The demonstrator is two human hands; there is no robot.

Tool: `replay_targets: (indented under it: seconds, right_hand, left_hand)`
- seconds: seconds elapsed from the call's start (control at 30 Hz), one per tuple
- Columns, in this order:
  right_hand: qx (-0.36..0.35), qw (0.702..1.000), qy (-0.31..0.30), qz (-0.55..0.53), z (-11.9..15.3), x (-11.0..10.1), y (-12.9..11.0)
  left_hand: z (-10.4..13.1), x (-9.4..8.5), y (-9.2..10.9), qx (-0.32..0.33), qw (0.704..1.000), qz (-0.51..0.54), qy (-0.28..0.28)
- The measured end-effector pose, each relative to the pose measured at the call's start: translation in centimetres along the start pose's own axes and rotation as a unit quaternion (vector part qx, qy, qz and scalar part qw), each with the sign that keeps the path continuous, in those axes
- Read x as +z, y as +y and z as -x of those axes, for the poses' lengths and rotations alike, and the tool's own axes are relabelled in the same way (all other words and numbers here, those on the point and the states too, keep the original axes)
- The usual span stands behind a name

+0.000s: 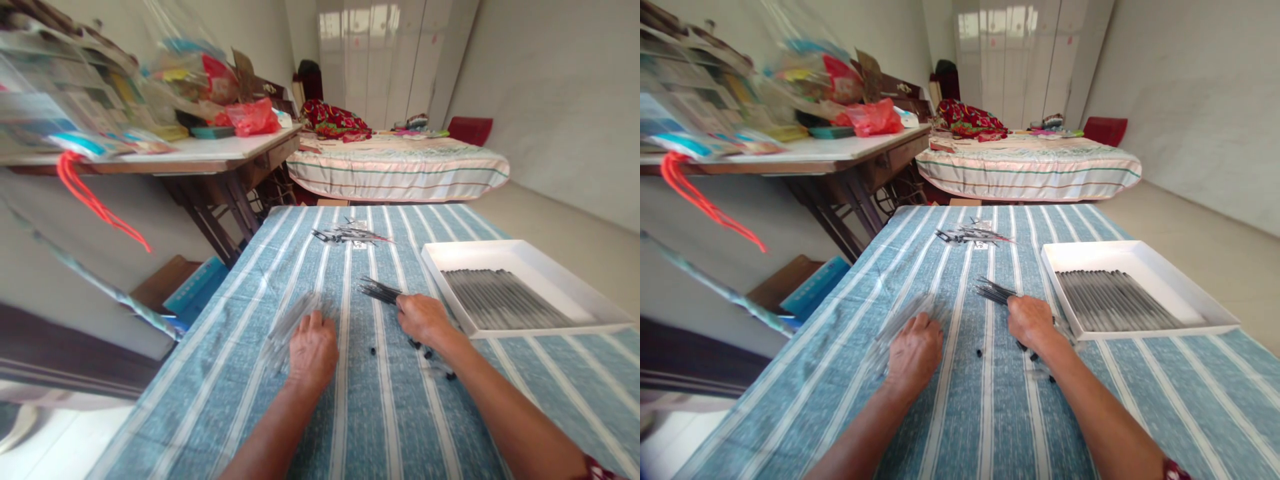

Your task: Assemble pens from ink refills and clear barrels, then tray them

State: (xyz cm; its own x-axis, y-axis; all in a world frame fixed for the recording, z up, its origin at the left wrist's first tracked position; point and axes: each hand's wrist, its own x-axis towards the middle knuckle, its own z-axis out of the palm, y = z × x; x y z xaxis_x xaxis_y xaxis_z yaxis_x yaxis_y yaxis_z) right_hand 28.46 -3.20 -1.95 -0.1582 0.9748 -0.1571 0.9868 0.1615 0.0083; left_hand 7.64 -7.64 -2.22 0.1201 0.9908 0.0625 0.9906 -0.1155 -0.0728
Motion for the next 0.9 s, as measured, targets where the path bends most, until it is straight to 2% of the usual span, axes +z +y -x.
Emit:
replay_targets:
  seconds: [0.13,0.67,0.8,0.9]
  right_hand:
    - [-0.001,1.000,0.011,0.014,0.1,-0.1,-0.1]
    - [-0.025,0.999,-0.017,0.022,0.1,-0.3,-0.3]
    - [-0.034,0.999,-0.015,0.020,0.2,-0.4,-0.2]
    - [-0.041,0.999,-0.010,0.019,0.2,-0.2,-0.2]
  left_hand:
    - [0.2,-0.1,0.2,0.009,1.000,0.008,0.007]
    - [0.5,-0.7,0.9,0.021,0.999,0.007,-0.042]
    - [0.9,-0.6,1.2,0.032,0.999,0.041,-0.005]
    - [0.9,-0.2,1.3,0.028,0.992,0.121,0.035]
